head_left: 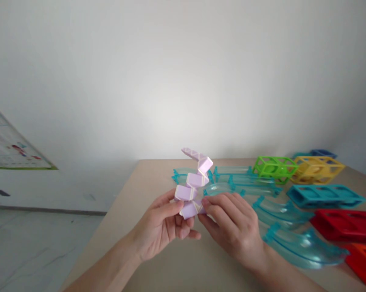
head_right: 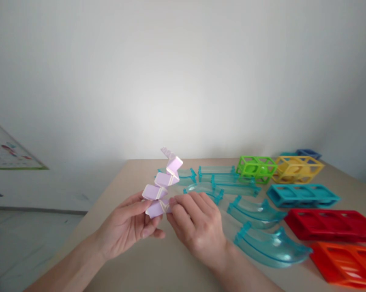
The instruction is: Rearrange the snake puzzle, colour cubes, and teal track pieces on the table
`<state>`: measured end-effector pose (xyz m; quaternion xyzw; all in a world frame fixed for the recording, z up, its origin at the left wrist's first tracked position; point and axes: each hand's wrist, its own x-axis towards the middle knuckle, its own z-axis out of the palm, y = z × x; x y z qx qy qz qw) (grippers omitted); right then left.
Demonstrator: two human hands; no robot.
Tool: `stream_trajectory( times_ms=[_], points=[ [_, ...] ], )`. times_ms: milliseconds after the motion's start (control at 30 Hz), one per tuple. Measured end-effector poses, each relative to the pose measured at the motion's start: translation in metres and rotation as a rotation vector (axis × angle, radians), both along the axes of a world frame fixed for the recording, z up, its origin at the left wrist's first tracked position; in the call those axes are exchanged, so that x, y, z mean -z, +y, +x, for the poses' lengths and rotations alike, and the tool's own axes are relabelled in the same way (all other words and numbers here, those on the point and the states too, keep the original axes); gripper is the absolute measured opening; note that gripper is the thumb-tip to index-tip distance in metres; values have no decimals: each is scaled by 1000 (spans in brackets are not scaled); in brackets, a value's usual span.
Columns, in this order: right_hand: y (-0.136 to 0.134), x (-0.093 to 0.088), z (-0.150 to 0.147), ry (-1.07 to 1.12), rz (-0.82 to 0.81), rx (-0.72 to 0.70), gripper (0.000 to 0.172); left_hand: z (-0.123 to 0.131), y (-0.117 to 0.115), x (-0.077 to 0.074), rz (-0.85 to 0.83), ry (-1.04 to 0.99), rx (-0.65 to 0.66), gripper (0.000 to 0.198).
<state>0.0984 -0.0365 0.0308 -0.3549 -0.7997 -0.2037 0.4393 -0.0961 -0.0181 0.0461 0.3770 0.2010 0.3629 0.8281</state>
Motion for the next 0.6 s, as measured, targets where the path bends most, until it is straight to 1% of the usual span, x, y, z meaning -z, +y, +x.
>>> stream_trajectory(
  times_ms=[133,200,233,267,300,367,400,433,467,500,600],
  points=[
    [1,2,-4,87,5,-1,13,4,-4,4,-30,-146,21,19],
    [1,1,-2,129,-76,-44,15,5,-5,5,-28,-167,35,17],
    [1,-1,0,141,-158,-77,20,5,-5,6,-20,-159,30,16],
    [1,-2,2,141,-265,-122,25,4,-4,6,-5,-143,25,15],
    [0,-3,4,130,-392,-177,26,3,-3,6,11,-119,23,15],
    [0,-6,8,87,-638,-280,17,1,-1,6,35,-64,46,14],
    [0,-6,9,71,-723,-318,13,0,1,6,44,-46,69,13],
    [0,-6,9,67,-774,-343,14,-1,2,6,54,-42,100,12],
    [0,-6,9,70,-785,-357,15,-2,4,7,64,-51,128,11],
    [1,-5,8,73,-763,-357,15,-2,5,8,71,-68,155,11],
    [1,1,6,37,-607,-308,13,-3,7,12,54,-111,216,15]
  ],
)
